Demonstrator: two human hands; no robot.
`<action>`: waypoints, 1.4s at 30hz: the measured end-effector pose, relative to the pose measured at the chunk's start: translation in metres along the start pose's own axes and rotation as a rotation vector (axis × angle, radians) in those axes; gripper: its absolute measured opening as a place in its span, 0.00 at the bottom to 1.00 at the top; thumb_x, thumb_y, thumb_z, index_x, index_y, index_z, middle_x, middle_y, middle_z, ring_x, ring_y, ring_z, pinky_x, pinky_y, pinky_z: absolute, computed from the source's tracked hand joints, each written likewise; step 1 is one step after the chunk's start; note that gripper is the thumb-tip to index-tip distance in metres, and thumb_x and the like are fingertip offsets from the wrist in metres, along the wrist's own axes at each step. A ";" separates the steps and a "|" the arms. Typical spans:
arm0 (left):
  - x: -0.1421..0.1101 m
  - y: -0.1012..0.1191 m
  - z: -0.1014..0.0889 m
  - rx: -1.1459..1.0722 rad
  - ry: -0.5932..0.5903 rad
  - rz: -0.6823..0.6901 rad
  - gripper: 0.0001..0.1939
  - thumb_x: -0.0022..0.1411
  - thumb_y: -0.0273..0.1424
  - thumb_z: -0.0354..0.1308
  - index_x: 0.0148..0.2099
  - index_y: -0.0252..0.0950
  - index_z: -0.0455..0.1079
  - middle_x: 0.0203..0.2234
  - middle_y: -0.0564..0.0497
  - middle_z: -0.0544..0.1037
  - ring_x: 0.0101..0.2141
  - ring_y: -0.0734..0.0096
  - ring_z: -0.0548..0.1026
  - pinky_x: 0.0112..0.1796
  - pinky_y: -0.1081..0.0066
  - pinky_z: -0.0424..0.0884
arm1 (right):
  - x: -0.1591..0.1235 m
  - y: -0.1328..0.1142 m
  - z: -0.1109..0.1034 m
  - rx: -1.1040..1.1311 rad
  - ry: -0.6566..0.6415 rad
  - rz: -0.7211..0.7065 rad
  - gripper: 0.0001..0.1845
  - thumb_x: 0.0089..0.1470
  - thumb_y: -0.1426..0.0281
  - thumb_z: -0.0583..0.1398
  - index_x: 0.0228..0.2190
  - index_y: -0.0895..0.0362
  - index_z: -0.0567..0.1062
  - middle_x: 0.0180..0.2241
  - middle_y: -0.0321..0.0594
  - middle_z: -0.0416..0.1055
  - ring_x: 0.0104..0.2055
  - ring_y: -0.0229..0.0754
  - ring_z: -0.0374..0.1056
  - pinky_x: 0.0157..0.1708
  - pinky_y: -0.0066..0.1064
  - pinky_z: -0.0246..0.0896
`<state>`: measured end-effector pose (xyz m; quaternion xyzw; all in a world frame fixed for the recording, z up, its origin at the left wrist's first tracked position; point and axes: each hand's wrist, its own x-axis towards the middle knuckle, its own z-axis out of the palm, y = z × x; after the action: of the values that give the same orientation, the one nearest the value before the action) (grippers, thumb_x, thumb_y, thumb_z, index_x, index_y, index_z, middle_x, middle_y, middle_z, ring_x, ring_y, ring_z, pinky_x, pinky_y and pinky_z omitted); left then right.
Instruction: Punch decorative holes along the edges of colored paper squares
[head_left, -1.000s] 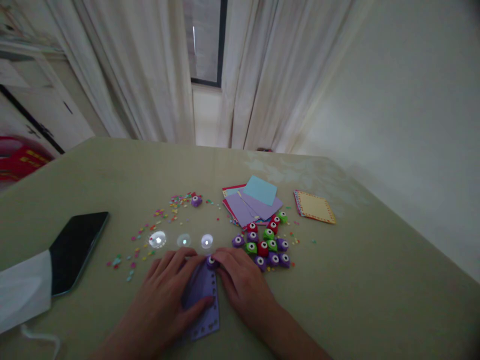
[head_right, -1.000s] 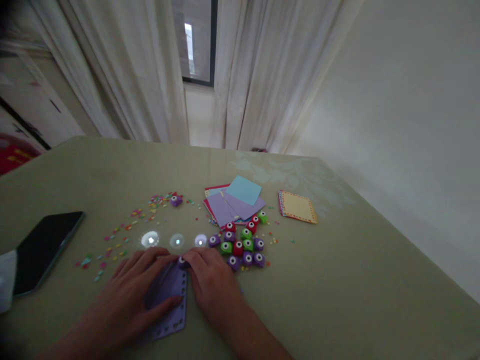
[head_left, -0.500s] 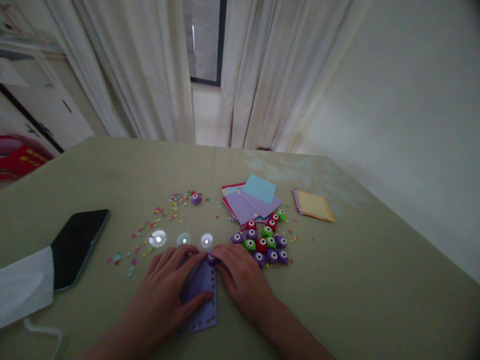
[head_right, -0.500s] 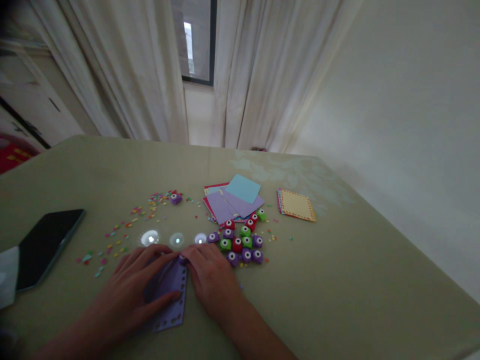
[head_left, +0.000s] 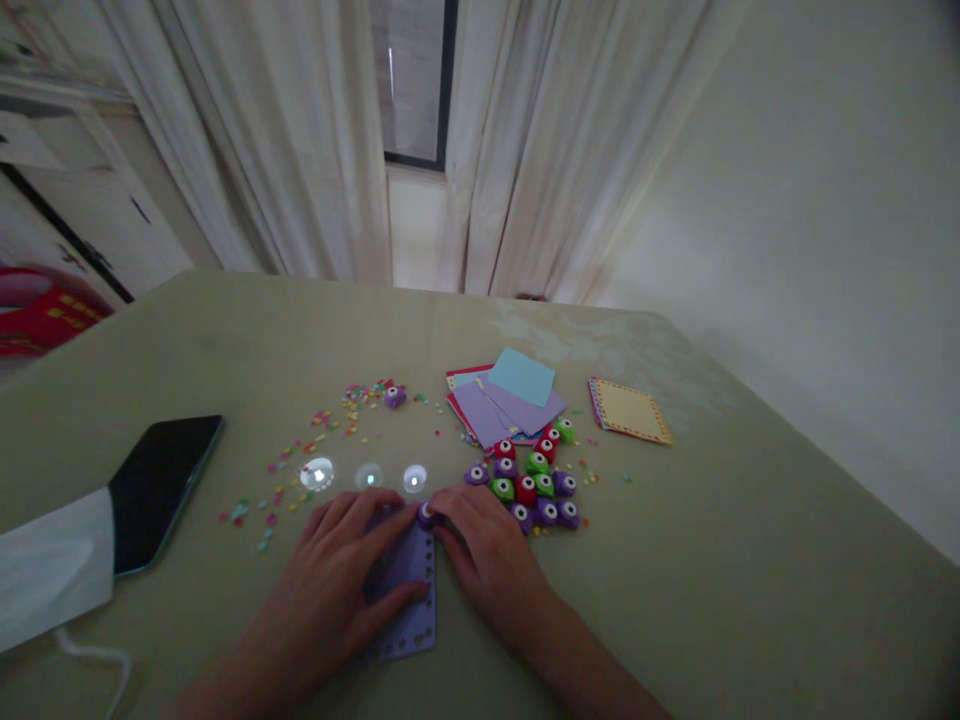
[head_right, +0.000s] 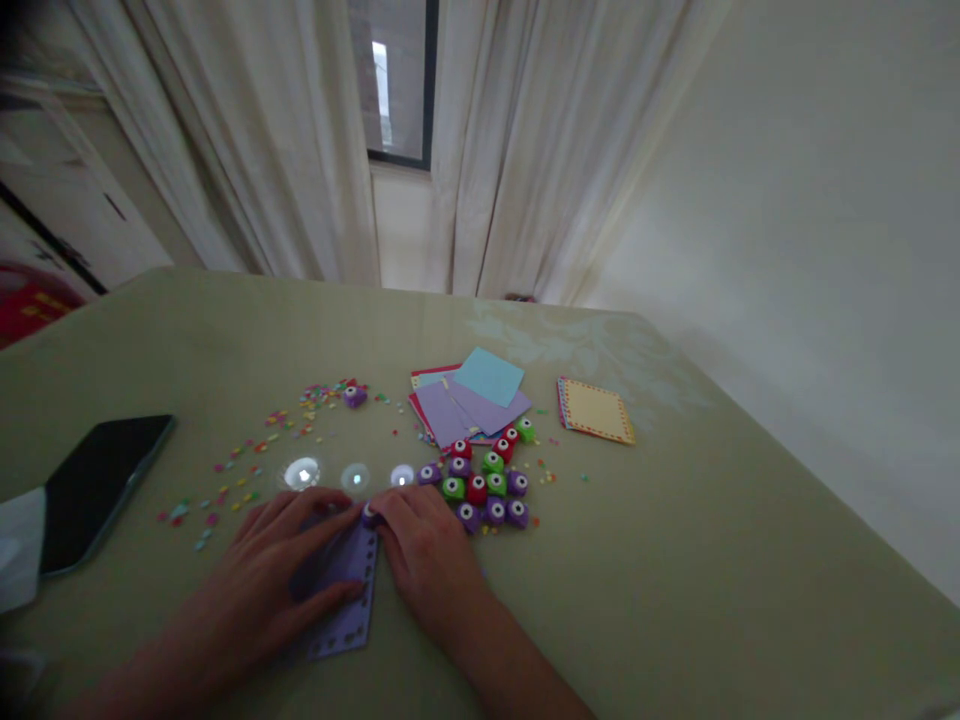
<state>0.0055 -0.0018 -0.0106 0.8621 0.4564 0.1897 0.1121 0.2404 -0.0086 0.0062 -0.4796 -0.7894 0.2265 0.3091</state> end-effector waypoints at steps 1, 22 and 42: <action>0.000 0.000 0.000 0.003 0.000 0.004 0.28 0.66 0.47 0.68 0.66 0.52 0.73 0.59 0.48 0.76 0.57 0.47 0.73 0.58 0.49 0.69 | 0.000 0.000 -0.001 0.003 0.000 -0.002 0.12 0.68 0.78 0.61 0.50 0.54 0.76 0.49 0.42 0.78 0.52 0.48 0.71 0.55 0.39 0.68; 0.000 -0.003 -0.009 0.053 -0.006 0.016 0.30 0.63 0.52 0.70 0.65 0.55 0.75 0.58 0.49 0.78 0.55 0.47 0.75 0.57 0.49 0.67 | 0.000 0.002 -0.002 0.011 0.028 -0.059 0.11 0.70 0.77 0.60 0.50 0.53 0.76 0.49 0.43 0.78 0.53 0.46 0.72 0.56 0.38 0.67; 0.004 -0.008 -0.010 -0.046 -0.024 0.027 0.30 0.63 0.47 0.71 0.66 0.54 0.74 0.59 0.48 0.77 0.55 0.49 0.75 0.58 0.50 0.69 | 0.000 0.004 -0.003 -0.012 0.148 0.074 0.19 0.59 0.83 0.61 0.49 0.54 0.74 0.46 0.43 0.73 0.50 0.49 0.70 0.51 0.39 0.67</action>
<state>-0.0026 0.0061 -0.0037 0.8675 0.4390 0.1913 0.1347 0.2450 -0.0066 0.0053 -0.5255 -0.7475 0.1971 0.3552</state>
